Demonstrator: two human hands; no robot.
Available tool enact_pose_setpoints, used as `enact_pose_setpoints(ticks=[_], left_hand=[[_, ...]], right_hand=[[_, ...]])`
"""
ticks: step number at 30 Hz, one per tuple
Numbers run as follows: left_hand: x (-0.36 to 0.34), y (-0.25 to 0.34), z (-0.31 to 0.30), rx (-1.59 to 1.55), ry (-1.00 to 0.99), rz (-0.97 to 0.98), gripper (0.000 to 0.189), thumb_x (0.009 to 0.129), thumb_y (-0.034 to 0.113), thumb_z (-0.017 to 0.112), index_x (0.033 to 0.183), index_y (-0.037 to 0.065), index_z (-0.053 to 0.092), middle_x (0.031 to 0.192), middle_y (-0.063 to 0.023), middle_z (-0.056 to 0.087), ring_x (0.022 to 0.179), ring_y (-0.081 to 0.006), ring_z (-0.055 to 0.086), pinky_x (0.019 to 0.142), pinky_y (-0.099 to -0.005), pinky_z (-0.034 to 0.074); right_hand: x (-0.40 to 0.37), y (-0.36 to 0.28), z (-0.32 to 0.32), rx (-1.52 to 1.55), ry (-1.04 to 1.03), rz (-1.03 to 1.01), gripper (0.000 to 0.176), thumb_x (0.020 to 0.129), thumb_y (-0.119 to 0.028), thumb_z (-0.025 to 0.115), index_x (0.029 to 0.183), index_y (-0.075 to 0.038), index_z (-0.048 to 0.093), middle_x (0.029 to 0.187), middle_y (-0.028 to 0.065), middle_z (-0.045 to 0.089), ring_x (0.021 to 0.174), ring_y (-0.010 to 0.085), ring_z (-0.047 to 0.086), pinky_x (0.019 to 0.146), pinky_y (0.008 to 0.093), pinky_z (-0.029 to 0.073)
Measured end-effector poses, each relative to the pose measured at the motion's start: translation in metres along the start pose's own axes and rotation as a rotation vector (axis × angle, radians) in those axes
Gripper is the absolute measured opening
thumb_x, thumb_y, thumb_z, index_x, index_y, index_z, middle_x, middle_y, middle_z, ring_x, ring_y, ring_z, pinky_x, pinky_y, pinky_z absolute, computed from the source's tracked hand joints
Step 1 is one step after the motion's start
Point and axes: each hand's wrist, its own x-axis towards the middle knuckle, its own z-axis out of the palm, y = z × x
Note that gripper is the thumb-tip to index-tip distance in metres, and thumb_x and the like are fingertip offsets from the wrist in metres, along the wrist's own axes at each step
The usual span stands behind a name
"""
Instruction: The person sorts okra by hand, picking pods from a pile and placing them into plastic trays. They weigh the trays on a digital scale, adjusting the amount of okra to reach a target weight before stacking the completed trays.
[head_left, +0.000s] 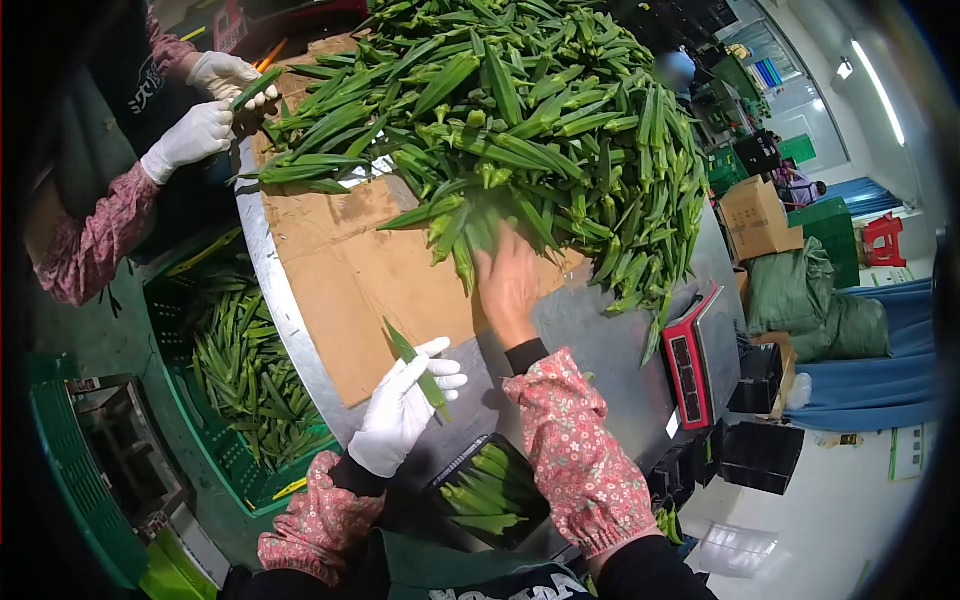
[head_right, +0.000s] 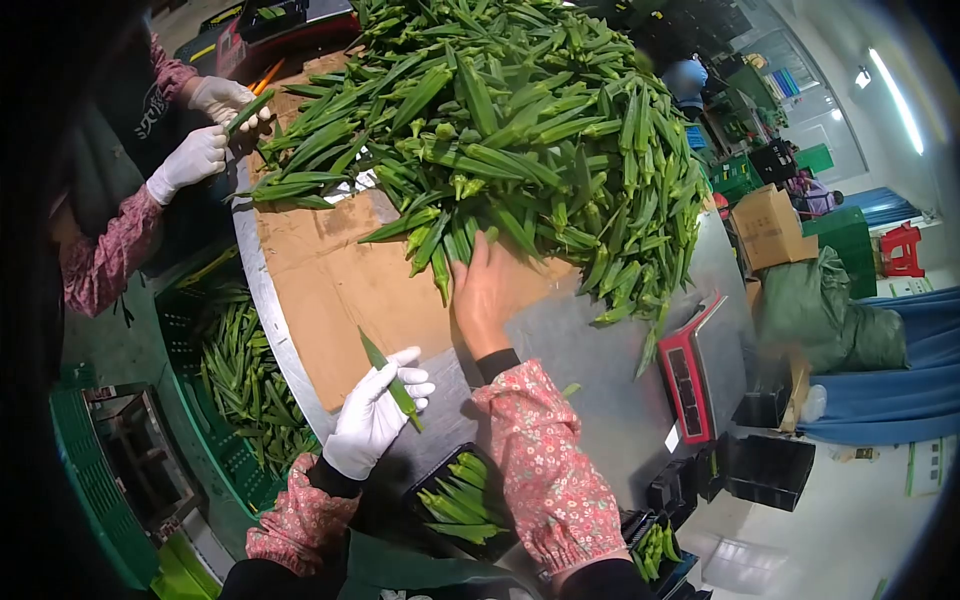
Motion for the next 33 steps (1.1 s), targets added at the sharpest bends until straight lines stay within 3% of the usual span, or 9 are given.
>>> enact_pose_setpoints(ticks=[2,5,8,11,13,18,23,27,33], left_hand=[[-0.001,0.002,-0.005,-0.012,-0.011,-0.015,0.039,0.104,0.021,0.045,0.134,-0.004,0.045,0.105,-0.0165,0.067,0.096,-0.0279,0.067,0.08,-0.0368,0.056],[-0.007,0.001,-0.003,0.005,-0.016,-0.049,0.039,0.104,0.02,0.045,0.134,-0.005,0.045,0.105,-0.0167,0.067,0.096,-0.0273,0.067,0.081,-0.0363,0.056],[-0.009,0.001,0.005,0.053,-0.036,-0.06,0.038,0.104,0.018,0.046,0.135,-0.004,0.045,0.108,-0.0165,0.066,0.098,-0.0262,0.066,0.083,-0.0362,0.055],[-0.011,-0.001,0.017,0.118,-0.027,-0.088,0.038,0.103,0.017,0.047,0.135,-0.004,0.045,0.114,-0.0159,0.064,0.101,-0.0245,0.065,0.086,-0.0365,0.055],[-0.012,-0.007,0.029,0.155,-0.044,-0.087,0.04,0.102,0.015,0.049,0.137,-0.003,0.045,0.126,-0.0157,0.06,0.111,-0.0235,0.062,0.092,-0.0377,0.053],[-0.01,-0.029,0.042,0.004,-0.125,-0.068,0.039,0.098,0.01,0.056,0.134,-0.003,0.047,0.129,-0.0171,0.057,0.12,-0.0275,0.057,0.102,-0.0414,0.049],[-0.027,-0.033,0.05,0.146,-0.167,-0.043,0.043,0.099,0.008,0.054,0.138,-0.006,0.043,0.13,-0.0179,0.056,0.121,-0.0273,0.056,0.104,-0.0392,0.045],[-0.033,-0.035,0.048,0.079,-0.179,-0.089,0.048,0.095,0.005,0.055,0.14,-0.006,0.041,0.132,-0.019,0.056,0.122,-0.0282,0.055,0.106,-0.04,0.044],[-0.039,-0.032,0.039,-0.147,-0.27,-0.189,0.064,0.079,-0.005,0.049,0.142,-0.003,0.039,0.138,-0.0186,0.051,0.129,-0.0301,0.048,0.112,-0.0431,0.036]], right_hand=[[-0.008,0.007,-0.005,0.074,-0.03,0.079,0.042,0.09,-0.023,0.065,0.125,-0.002,0.055,0.113,0.0181,0.061,0.089,0.0432,0.062,0.08,0.0496,0.05],[-0.03,0.047,-0.009,0.089,-0.031,-0.047,0.039,0.094,-0.023,0.062,0.124,0.001,0.055,0.107,0.0151,0.065,0.07,0.0331,0.063,0.063,0.044,0.052],[-0.046,0.048,-0.071,1.09,-0.653,0.805,0.035,0.098,-0.022,0.059,0.124,0.002,0.055,0.103,0.0113,0.067,0.059,0.0158,0.054,0.051,0.0322,0.048],[-0.073,0.021,-0.126,1.566,-0.616,0.937,0.035,0.1,-0.023,0.057,0.119,0.007,0.055,0.093,0.0074,0.063,0.053,0.0058,0.05,0.04,0.0224,0.043],[-0.097,0.019,-0.142,1.768,-0.699,0.947,0.034,0.104,-0.025,0.049,0.117,0.006,0.055,0.092,0.0099,0.063,0.052,0.0089,0.046,0.041,0.0239,0.043],[-0.15,-0.001,-0.153,2.09,-0.717,1.058,0.035,0.106,-0.027,0.041,0.119,0.003,0.052,0.095,0.0175,0.063,0.053,0.0114,0.046,0.041,0.0253,0.043],[-0.159,-0.014,-0.173,1.595,-0.66,0.851,0.039,0.106,-0.03,0.041,0.119,0.004,0.055,0.099,0.0197,0.067,0.067,0.0203,0.066,0.049,0.026,0.051],[-0.164,-0.011,-0.176,1.234,-0.569,0.665,0.037,0.104,-0.031,0.049,0.115,0.004,0.057,0.097,0.0134,0.068,0.07,0.0174,0.067,0.055,0.0249,0.052],[-0.162,-0.024,-0.181,1.173,-0.498,0.739,0.032,0.103,-0.027,0.052,0.111,0.003,0.057,0.093,0.0104,0.066,0.063,0.0162,0.064,0.053,0.025,0.051]])
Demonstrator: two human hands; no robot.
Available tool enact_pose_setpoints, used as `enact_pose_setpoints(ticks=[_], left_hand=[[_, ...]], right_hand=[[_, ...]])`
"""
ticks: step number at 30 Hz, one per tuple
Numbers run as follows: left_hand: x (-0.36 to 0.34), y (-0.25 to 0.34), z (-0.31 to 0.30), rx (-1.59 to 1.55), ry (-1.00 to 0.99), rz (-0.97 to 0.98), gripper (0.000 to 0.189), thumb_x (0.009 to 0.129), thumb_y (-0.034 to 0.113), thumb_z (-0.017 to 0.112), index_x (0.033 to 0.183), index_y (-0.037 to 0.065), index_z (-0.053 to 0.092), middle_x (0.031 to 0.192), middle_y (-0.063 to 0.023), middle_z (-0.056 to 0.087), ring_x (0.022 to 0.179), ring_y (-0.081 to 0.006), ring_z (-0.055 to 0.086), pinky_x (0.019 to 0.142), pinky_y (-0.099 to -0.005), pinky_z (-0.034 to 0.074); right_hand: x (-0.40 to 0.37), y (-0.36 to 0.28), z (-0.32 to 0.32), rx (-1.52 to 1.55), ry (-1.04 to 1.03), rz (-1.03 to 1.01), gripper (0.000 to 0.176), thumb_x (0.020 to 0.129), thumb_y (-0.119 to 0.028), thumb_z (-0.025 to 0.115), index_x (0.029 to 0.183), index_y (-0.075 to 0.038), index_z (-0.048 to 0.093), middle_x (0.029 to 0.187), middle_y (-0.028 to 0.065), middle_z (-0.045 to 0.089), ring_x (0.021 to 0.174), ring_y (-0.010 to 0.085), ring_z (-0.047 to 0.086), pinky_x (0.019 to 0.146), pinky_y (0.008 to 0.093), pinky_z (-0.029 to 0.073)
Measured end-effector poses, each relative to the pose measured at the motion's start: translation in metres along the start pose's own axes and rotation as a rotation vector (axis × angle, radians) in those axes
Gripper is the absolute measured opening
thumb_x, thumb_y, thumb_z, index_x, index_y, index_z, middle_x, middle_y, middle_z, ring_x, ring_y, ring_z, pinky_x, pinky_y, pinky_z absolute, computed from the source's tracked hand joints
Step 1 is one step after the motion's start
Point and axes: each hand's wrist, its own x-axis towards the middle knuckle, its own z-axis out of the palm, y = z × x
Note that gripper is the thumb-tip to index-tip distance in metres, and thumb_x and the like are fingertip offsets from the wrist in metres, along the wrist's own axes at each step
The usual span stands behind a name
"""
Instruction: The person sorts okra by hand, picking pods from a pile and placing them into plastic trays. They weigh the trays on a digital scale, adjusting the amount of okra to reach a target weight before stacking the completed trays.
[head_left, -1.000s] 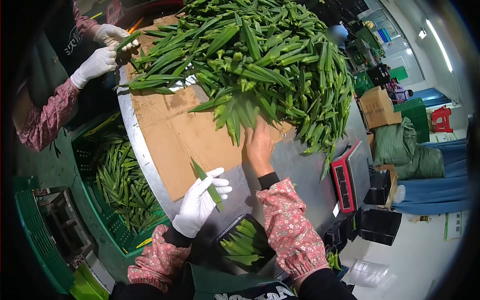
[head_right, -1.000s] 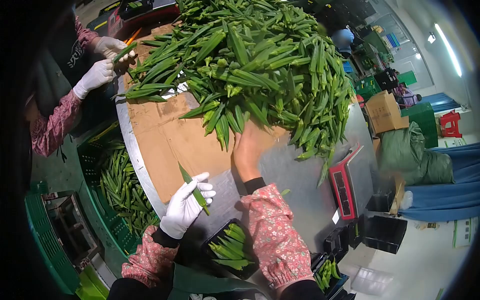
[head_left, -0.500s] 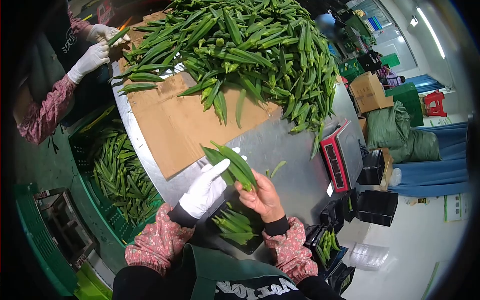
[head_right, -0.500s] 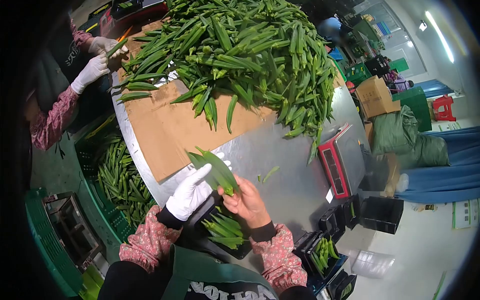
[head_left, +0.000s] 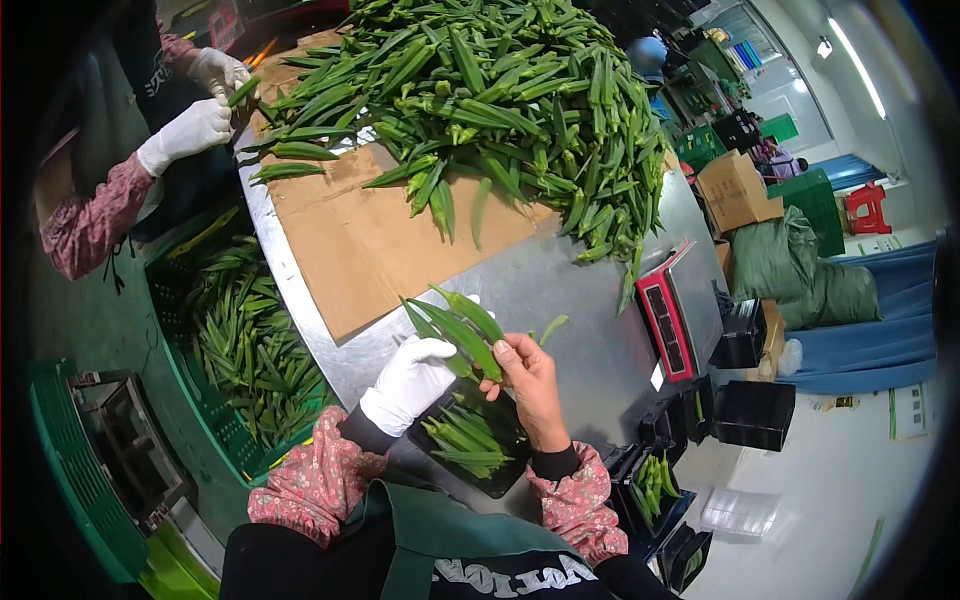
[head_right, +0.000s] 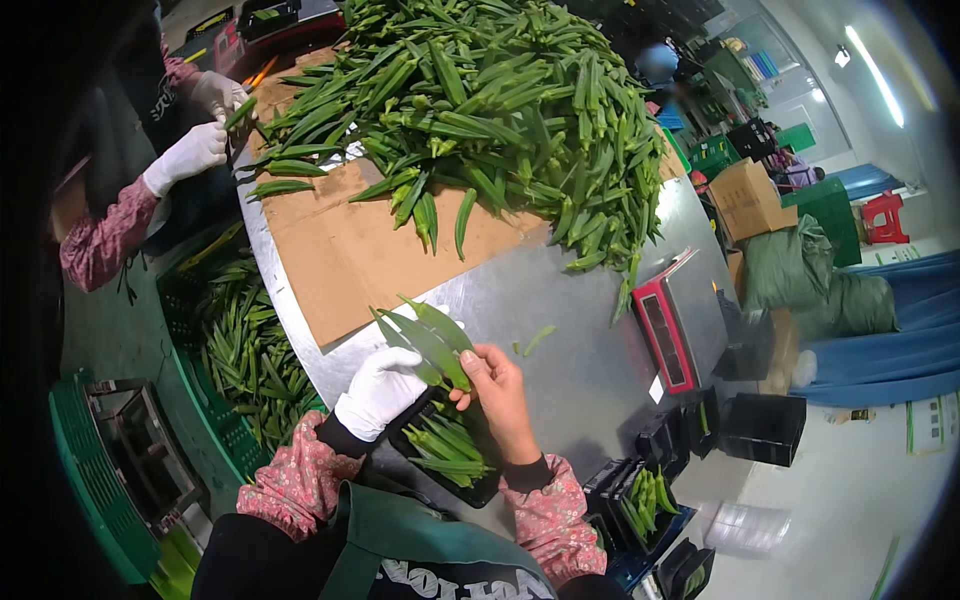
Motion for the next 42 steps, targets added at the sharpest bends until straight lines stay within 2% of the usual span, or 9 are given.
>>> enact_pose_setpoints(ticks=[6,13,15,20,23,26,30,34,42], left_hand=[[-0.006,-0.002,-0.024,-0.123,0.102,0.052,0.069,0.077,-0.008,0.047,0.144,-0.002,0.036,0.144,-0.0195,0.044,0.134,-0.0309,0.043,0.115,-0.0446,0.033],[-0.009,0.011,-0.016,0.098,0.072,0.104,0.056,0.091,0.002,0.054,0.143,-0.004,0.036,0.14,-0.0224,0.048,0.13,-0.0316,0.048,0.112,-0.0445,0.038],[-0.011,0.016,-0.033,0.116,0.088,0.091,0.053,0.095,0.007,0.055,0.143,-0.004,0.036,0.135,-0.0231,0.053,0.126,-0.0325,0.053,0.11,-0.0447,0.041],[-0.017,0.028,-0.032,0.029,0.206,0.078,0.046,0.096,0.012,0.056,0.138,-0.002,0.044,0.114,-0.0166,0.065,0.116,-0.0346,0.06,0.1,-0.0474,0.049],[-0.018,0.034,-0.036,0.057,0.212,0.082,0.047,0.096,0.014,0.057,0.138,-0.001,0.045,0.112,-0.0152,0.066,0.111,-0.0328,0.063,0.095,-0.0451,0.053],[-0.019,0.041,-0.038,0.057,0.229,0.099,0.048,0.097,0.017,0.056,0.139,-0.001,0.044,0.11,-0.0141,0.066,0.108,-0.0311,0.065,0.091,-0.0426,0.055],[-0.016,0.05,-0.054,0.066,0.168,0.118,0.05,0.098,0.018,0.054,0.142,-0.001,0.041,0.113,-0.0152,0.065,0.11,-0.031,0.063,0.092,-0.0424,0.054],[-0.003,0.047,-0.037,0.102,0.157,0.1,0.054,0.098,0.016,0.053,0.147,-0.001,0.035,0.127,-0.0201,0.059,0.119,-0.0315,0.058,0.099,-0.0455,0.05],[0.005,0.013,-0.011,0.01,0.105,-0.058,0.036,0.095,0.007,0.056,0.13,0.001,0.048,0.117,-0.0163,0.063,0.114,-0.0281,0.061,0.098,-0.0411,0.05]], right_hand=[[0.006,0.009,0.014,0.057,0.018,-0.016,0.027,0.103,-0.024,0.052,0.109,0.002,0.057,0.087,0.0088,0.066,0.059,0.0158,0.064,0.051,0.0244,0.05],[0.014,0.013,0.031,-0.966,0.056,-0.557,0.025,0.097,-0.023,0.06,0.102,0.001,0.062,0.069,0.0078,0.066,0.06,0.01,0.064,0.056,0.029,0.05],[0.031,-0.002,0.023,-0.715,-0.039,-0.343,0.026,0.096,-0.024,0.061,0.092,0.002,0.067,0.067,0.0071,0.066,0.06,0.0098,0.063,0.056,0.0276,0.049],[0.143,-0.011,0.007,-0.757,0.31,-0.566,0.025,0.094,-0.024,0.062,0.095,0.001,0.067,0.071,0.0101,0.066,0.057,0.0154,0.063,0.054,0.0304,0.049],[0.212,0.021,-0.003,-1.198,0.546,-0.798,0.025,0.093,-0.024,0.063,0.099,0.0,0.064,0.072,0.0103,0.064,0.055,0.0189,0.062,0.051,0.0318,0.048],[0.234,0.038,-0.014,-1.215,0.439,-0.564,0.025,0.093,-0.024,0.064,0.1,-0.001,0.063,0.073,0.0065,0.062,0.056,0.0149,0.059,0.051,0.029,0.047],[0.172,-0.005,-0.01,-0.096,0.049,0.014,0.021,0.096,-0.02,0.062,0.105,-0.001,0.061,0.078,0.0012,0.061,0.061,0.0075,0.054,0.053,0.0237,0.043],[0.101,-0.004,-0.017,0.32,-0.145,0.112,0.023,0.099,-0.018,0.057,0.112,0.0,0.058,0.079,0.0056,0.062,0.057,0.0111,0.052,0.051,0.0253,0.043],[0.013,0.004,-0.021,0.672,-0.311,0.187,0.034,0.101,-0.018,0.052,0.127,0.003,0.054,0.07,0.0032,0.052,0.05,0.0093,0.043,0.048,0.0246,0.039]])
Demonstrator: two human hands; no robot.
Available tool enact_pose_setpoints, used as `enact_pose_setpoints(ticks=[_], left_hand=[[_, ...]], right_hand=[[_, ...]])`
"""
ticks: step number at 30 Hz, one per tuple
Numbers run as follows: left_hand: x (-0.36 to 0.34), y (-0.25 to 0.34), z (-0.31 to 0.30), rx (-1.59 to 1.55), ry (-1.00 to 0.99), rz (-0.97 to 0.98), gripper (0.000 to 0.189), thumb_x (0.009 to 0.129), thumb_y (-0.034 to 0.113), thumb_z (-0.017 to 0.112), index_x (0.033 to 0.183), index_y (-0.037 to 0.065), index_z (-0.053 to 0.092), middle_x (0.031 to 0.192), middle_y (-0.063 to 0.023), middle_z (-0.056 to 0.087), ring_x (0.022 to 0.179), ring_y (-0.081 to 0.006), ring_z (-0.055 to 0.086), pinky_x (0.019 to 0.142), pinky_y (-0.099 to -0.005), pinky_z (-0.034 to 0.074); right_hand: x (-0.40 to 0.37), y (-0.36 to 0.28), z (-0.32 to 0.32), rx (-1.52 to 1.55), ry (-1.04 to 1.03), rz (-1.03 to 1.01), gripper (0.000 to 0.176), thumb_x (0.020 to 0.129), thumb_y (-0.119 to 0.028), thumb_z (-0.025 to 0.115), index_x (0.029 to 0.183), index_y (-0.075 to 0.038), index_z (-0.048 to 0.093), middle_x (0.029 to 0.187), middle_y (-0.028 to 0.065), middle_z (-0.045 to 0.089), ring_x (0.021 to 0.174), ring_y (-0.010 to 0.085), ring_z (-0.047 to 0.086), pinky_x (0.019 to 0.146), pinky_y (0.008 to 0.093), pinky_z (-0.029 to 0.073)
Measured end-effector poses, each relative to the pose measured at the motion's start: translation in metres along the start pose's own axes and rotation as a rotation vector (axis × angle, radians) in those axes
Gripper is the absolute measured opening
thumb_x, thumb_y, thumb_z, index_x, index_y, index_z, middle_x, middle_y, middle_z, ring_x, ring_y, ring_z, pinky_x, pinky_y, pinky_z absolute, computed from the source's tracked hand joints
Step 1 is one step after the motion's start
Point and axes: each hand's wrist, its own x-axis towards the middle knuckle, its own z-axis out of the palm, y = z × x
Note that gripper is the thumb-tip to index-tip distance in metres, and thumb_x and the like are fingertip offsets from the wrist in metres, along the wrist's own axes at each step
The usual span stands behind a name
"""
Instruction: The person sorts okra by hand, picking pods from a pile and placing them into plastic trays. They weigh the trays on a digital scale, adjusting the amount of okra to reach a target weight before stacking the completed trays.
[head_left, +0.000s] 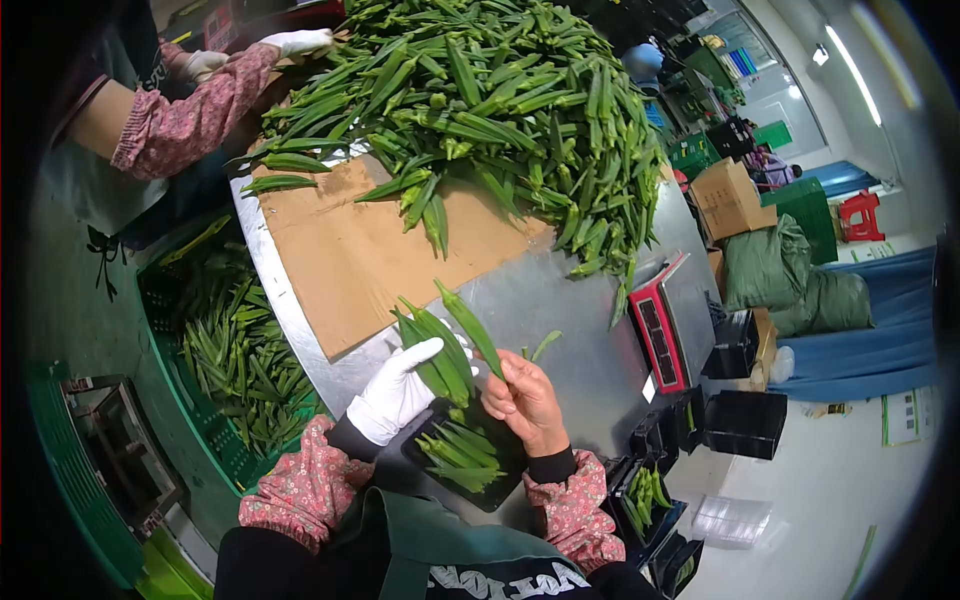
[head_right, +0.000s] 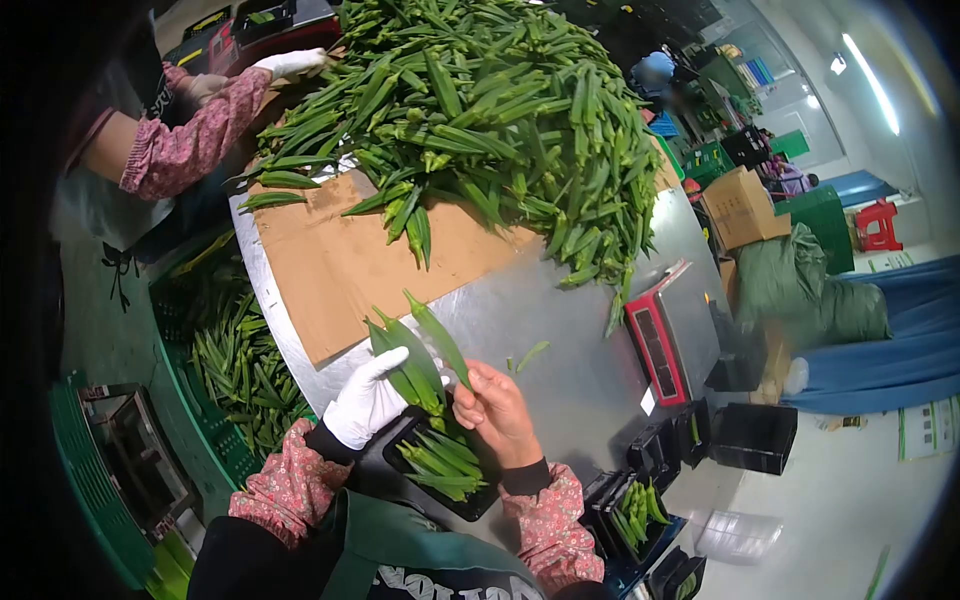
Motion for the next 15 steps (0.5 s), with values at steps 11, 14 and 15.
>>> enact_pose_setpoints(ticks=[11,14,15], left_hand=[[-0.045,-0.075,0.014,0.025,0.001,-0.301,0.033,0.097,0.011,0.05,0.126,-0.003,0.054,0.123,-0.0151,0.062,0.115,-0.0262,0.059,0.103,-0.0394,0.044],[-0.06,-0.1,-0.004,-0.22,0.096,-0.362,0.032,0.098,0.011,0.046,0.128,-0.002,0.052,0.125,-0.0129,0.061,0.119,-0.0244,0.056,0.108,-0.0382,0.041],[-0.064,-0.104,-0.004,-0.28,0.119,-0.373,0.032,0.099,0.012,0.046,0.128,-0.001,0.052,0.126,-0.0123,0.06,0.12,-0.0238,0.056,0.109,-0.0379,0.04]], right_hand=[[-0.082,0.018,-0.025,-0.161,0.187,-0.015,0.035,0.101,-0.02,0.053,0.127,0.004,0.054,0.064,0.0014,0.049,0.047,0.0068,0.038,0.044,0.0224,0.034],[-0.107,0.033,-0.044,-0.263,0.253,0.019,0.034,0.101,-0.022,0.053,0.126,0.0,0.056,0.071,-0.001,0.052,0.052,0.0049,0.04,0.047,0.0214,0.034],[-0.113,0.037,-0.046,-0.281,0.268,0.008,0.034,0.101,-0.022,0.052,0.126,0.0,0.056,0.072,-0.0012,0.052,0.053,0.005,0.04,0.047,0.0211,0.035]])
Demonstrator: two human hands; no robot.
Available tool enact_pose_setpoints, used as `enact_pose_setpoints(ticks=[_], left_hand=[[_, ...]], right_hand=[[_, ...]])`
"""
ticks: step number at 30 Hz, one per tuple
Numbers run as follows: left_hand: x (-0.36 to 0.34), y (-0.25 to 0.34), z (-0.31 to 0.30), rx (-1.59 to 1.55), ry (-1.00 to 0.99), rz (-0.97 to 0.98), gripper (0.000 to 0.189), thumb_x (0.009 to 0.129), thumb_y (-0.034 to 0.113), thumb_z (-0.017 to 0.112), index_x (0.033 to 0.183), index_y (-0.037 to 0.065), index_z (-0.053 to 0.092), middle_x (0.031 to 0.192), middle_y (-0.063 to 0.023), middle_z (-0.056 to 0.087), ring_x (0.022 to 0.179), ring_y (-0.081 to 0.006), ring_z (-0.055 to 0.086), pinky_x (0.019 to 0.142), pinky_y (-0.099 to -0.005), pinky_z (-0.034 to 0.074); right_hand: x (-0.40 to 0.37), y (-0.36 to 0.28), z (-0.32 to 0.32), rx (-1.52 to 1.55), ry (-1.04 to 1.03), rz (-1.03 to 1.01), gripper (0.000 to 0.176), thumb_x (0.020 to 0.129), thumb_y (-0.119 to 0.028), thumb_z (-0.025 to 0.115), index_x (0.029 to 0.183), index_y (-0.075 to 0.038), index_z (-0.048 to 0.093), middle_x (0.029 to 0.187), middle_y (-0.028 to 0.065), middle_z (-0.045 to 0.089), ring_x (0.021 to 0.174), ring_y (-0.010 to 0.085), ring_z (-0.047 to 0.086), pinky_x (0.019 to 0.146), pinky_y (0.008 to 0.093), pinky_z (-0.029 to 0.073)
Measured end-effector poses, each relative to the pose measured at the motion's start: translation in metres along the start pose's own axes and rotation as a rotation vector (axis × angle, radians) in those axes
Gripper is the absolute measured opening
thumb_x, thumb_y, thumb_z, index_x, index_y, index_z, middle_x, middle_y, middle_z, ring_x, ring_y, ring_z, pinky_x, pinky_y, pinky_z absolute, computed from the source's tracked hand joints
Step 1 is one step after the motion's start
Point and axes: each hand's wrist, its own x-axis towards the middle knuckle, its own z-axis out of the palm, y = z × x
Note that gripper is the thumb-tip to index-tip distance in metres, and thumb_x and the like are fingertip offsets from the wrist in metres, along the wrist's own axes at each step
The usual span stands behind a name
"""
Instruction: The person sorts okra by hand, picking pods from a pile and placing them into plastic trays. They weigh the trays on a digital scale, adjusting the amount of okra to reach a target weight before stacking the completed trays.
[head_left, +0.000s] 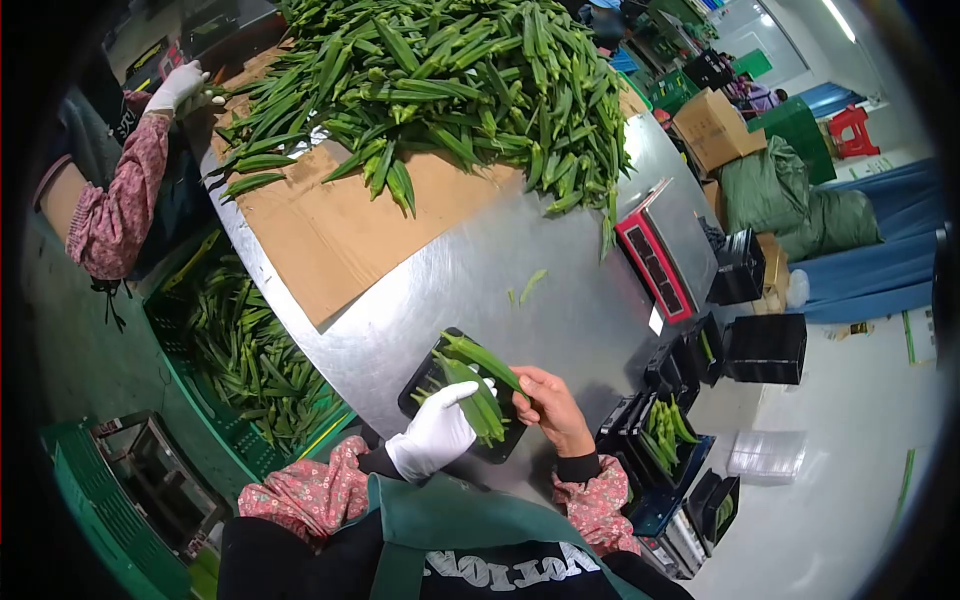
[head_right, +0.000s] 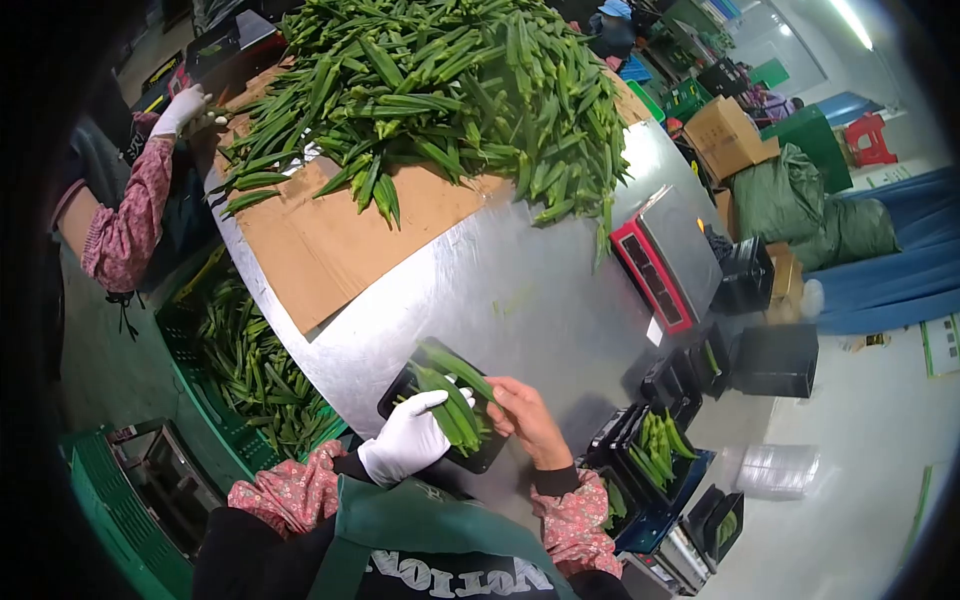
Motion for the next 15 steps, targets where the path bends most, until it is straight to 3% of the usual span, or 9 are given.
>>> enact_pose_setpoints(ticks=[2,6,7,10,11,15], left_hand=[[-0.003,-0.008,0.001,0.022,0.017,0.001,0.032,0.099,0.012,0.045,0.128,0.0,0.052,0.127,-0.0109,0.059,0.121,-0.0228,0.055,0.109,-0.0372,0.039],[-0.008,-0.025,-0.007,0.061,0.135,0.077,0.031,0.1,0.011,0.043,0.128,0.002,0.052,0.127,-0.0088,0.059,0.122,-0.021,0.054,0.108,-0.0362,0.04],[-0.009,-0.027,-0.02,0.055,0.181,0.08,0.03,0.099,0.009,0.044,0.127,0.002,0.051,0.127,-0.0078,0.059,0.122,-0.0204,0.055,0.107,-0.0359,0.041],[-0.02,-0.025,-0.015,0.225,0.164,0.051,0.032,0.098,0.009,0.046,0.128,0.001,0.052,0.131,-0.0089,0.058,0.124,-0.0212,0.054,0.108,-0.0374,0.041],[-0.027,-0.027,0.001,0.306,0.2,0.048,0.034,0.098,0.009,0.048,0.13,-0.001,0.051,0.133,-0.0099,0.057,0.126,-0.0221,0.053,0.109,-0.0383,0.041],[-0.059,-0.005,0.015,0.563,0.158,-0.095,0.045,0.099,0.013,0.049,0.138,-0.009,0.044,0.137,-0.016,0.054,0.13,-0.0276,0.051,0.11,-0.0412,0.041]], right_hand=[[-0.01,0.011,-0.003,-0.03,0.035,-0.021,0.032,0.101,-0.021,0.052,0.126,-0.001,0.056,0.073,-0.0015,0.053,0.054,0.0052,0.04,0.049,0.0206,0.036],[-0.008,0.028,-0.007,-0.403,0.089,-0.144,0.031,0.103,-0.022,0.05,0.124,-0.001,0.058,0.079,-0.0006,0.058,0.059,0.0033,0.044,0.054,0.0201,0.039],[-0.01,0.025,-0.003,-0.611,0.157,-0.123,0.029,0.102,-0.021,0.051,0.122,-0.003,0.06,0.088,0.0055,0.065,0.067,0.0122,0.058,0.061,0.0271,0.047],[-0.008,0.026,0.014,-1.241,0.349,-0.632,0.027,0.098,-0.018,0.055,0.12,-0.005,0.062,0.102,0.0124,0.066,0.085,0.0276,0.066,0.074,0.0366,0.052],[-0.015,0.02,0.023,-1.21,0.361,-0.552,0.027,0.094,-0.018,0.058,0.118,-0.005,0.062,0.114,0.0161,0.063,0.1,0.0377,0.062,0.083,0.0434,0.051],[-0.034,0.023,0.02,-1.428,0.422,-0.601,0.029,0.091,-0.021,0.063,0.115,-0.006,0.064,0.114,0.0136,0.064,0.099,0.0341,0.063,0.081,0.0422,0.052]])
